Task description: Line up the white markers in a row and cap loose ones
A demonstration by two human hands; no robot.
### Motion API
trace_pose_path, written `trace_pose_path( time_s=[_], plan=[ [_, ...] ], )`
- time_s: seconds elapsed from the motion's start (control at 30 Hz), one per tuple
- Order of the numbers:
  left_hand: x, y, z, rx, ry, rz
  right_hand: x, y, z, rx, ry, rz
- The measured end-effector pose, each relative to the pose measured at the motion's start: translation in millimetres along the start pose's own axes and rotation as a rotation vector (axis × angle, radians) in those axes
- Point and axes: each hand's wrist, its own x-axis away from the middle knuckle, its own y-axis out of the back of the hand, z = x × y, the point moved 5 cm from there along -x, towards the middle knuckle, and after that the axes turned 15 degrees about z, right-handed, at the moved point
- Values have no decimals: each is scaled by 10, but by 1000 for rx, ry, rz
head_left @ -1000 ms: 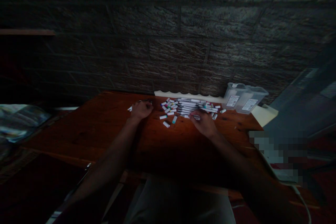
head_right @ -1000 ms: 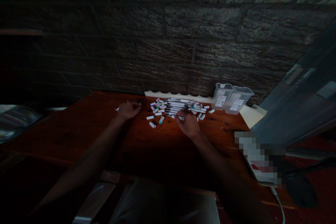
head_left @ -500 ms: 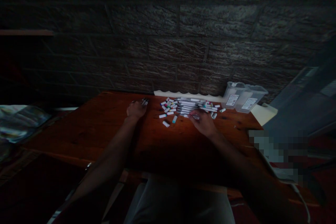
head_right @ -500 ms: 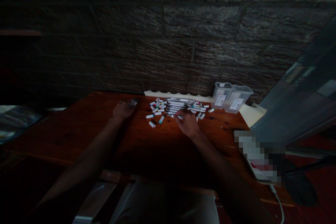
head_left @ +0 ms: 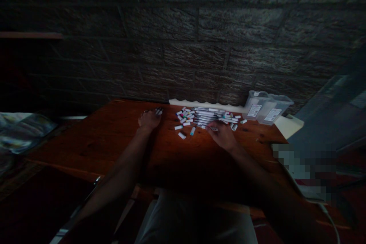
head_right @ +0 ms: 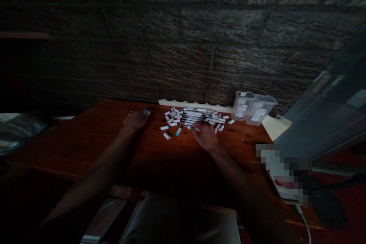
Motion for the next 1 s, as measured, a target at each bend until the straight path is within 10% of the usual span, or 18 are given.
trace_pose_path(
  time_s=[0.33,1.0],
  plan=[
    [26,17,14,3,48,53,20,31,-151,259,-317,234],
    [11,7,25,27,67,55,9,22,-142,221,-288,245]
  ],
)
